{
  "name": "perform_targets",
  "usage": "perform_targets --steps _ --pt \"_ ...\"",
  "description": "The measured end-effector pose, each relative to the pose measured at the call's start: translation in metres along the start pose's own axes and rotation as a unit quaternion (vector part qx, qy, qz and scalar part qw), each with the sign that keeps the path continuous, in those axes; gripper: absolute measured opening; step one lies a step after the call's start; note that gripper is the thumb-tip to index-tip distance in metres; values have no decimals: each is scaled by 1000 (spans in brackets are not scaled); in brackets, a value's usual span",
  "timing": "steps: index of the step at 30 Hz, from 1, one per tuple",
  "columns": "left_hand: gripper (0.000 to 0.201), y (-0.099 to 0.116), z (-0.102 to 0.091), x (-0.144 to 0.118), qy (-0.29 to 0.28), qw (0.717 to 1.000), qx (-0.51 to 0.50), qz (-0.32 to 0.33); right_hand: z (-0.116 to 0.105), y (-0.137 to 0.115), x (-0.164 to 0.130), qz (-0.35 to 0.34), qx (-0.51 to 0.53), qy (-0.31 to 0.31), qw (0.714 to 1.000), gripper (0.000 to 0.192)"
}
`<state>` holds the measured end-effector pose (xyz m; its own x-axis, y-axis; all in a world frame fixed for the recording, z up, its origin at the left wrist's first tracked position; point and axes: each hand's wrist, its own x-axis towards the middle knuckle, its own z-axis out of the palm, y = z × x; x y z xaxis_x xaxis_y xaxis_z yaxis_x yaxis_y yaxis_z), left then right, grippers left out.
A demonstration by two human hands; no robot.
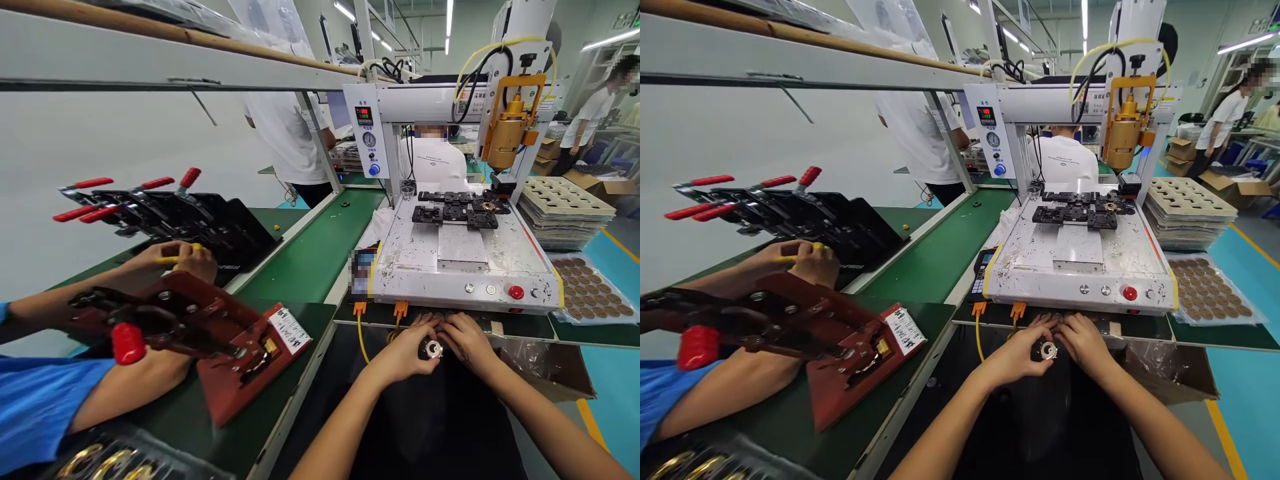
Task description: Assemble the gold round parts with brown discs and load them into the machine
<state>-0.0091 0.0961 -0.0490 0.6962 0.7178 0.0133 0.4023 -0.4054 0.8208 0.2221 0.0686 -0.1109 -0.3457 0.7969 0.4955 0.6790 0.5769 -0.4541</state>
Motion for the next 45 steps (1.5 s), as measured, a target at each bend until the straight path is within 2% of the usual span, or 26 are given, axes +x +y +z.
perform_targets --steps 5,9,15,20,24,27,29,30,32,34,36,40,43,45 --pt "32 5 -8 0 -20 1000 -16 -5 18 7 -17 -36 16 7 999 33" --pt "31 1 -4 -1 -15 999 -23 -16 21 -8 -41 -26 48 23 998 29" --pt "28 -7 16 16 77 997 25 -2 -12 -31 -72 115 110 100 982 16" --pt "23 -3 17 34 117 992 55 -7 -43 -26 -68 261 178 152 936 24" --pt "21 9 19 18 151 988 33 -9 -61 -28 -58 328 250 159 897 34" --pt "30 25 23 -6 174 981 -57 -59 -73 -38 -48 348 294 150 878 41" --pt "36 38 25 -19 167 963 -188 -97 -80 -48 -39 356 332 128 864 43" --pt "40 44 26 -24 158 943 -269 -113 -83 -54 -33 358 354 116 856 44" --pt "49 54 26 -32 143 887 -416 -143 -87 -65 -21 361 396 99 838 43" --pt "57 61 25 -36 145 837 -501 -165 -88 -75 -10 362 428 87 824 40" --pt "61 67 24 -41 160 810 -536 -177 -87 -81 -4 365 451 66 812 36" --pt "67 77 21 -51 174 782 -570 -185 -84 -84 -3 367 472 33 801 37" --pt "58 85 23 -58 179 767 -591 -175 -86 -85 -8 369 473 20 800 34" --pt "53 88 25 -61 187 760 -602 -160 -89 -87 -11 375 494 12 784 32"
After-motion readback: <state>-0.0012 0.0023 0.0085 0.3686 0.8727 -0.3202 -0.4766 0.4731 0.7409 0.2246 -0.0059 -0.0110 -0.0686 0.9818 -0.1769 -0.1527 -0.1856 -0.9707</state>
